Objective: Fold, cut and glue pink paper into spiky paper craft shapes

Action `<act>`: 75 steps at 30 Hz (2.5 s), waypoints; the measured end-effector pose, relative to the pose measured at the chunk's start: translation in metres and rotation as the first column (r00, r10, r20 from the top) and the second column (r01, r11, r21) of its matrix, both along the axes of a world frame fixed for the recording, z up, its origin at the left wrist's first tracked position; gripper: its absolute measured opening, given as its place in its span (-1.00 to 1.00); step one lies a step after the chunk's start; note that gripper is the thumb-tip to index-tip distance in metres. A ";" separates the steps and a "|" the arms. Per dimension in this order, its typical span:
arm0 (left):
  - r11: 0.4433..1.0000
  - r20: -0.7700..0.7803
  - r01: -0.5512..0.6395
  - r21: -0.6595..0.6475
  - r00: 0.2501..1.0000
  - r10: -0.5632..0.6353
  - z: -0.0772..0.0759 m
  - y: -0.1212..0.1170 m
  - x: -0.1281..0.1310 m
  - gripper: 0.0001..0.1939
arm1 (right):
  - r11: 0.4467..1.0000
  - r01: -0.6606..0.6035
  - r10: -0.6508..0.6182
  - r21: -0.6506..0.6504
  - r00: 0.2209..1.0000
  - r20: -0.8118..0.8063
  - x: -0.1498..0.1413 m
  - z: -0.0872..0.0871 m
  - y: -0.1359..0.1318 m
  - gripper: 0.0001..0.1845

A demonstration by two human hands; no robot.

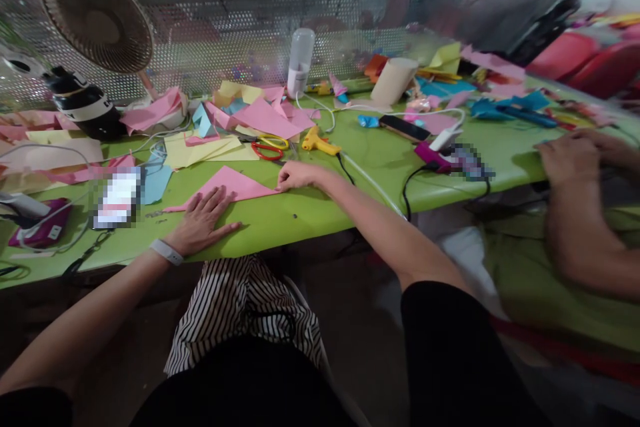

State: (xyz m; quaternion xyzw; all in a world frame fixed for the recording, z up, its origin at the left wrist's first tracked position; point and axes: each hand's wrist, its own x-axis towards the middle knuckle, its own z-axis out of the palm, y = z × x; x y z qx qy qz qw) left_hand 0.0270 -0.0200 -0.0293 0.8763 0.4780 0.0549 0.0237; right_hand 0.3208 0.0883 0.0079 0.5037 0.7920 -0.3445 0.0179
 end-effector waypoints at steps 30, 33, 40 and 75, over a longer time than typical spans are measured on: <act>1.000 -0.014 -0.019 0.000 1.000 0.019 -0.001 0.002 0.016 -0.05 | 0.994 0.019 -0.028 -0.110 0.996 -0.081 0.002 0.007 0.007 -0.88; 1.000 -0.031 -0.021 -0.012 0.999 0.020 -0.001 0.001 0.016 -0.06 | 0.993 -0.003 -0.011 -0.122 0.993 -0.115 0.006 0.003 0.008 -0.85; 1.000 -0.023 -0.026 0.005 0.999 0.026 0.002 -0.001 0.019 -0.07 | 0.991 -0.014 0.005 -0.132 0.998 -0.068 0.003 0.004 0.011 -0.81; 0.991 -0.043 -0.130 -0.021 0.991 0.129 0.004 0.000 0.034 -0.06 | 0.977 -0.032 0.028 -0.212 0.999 -0.020 -0.002 0.014 0.015 -0.69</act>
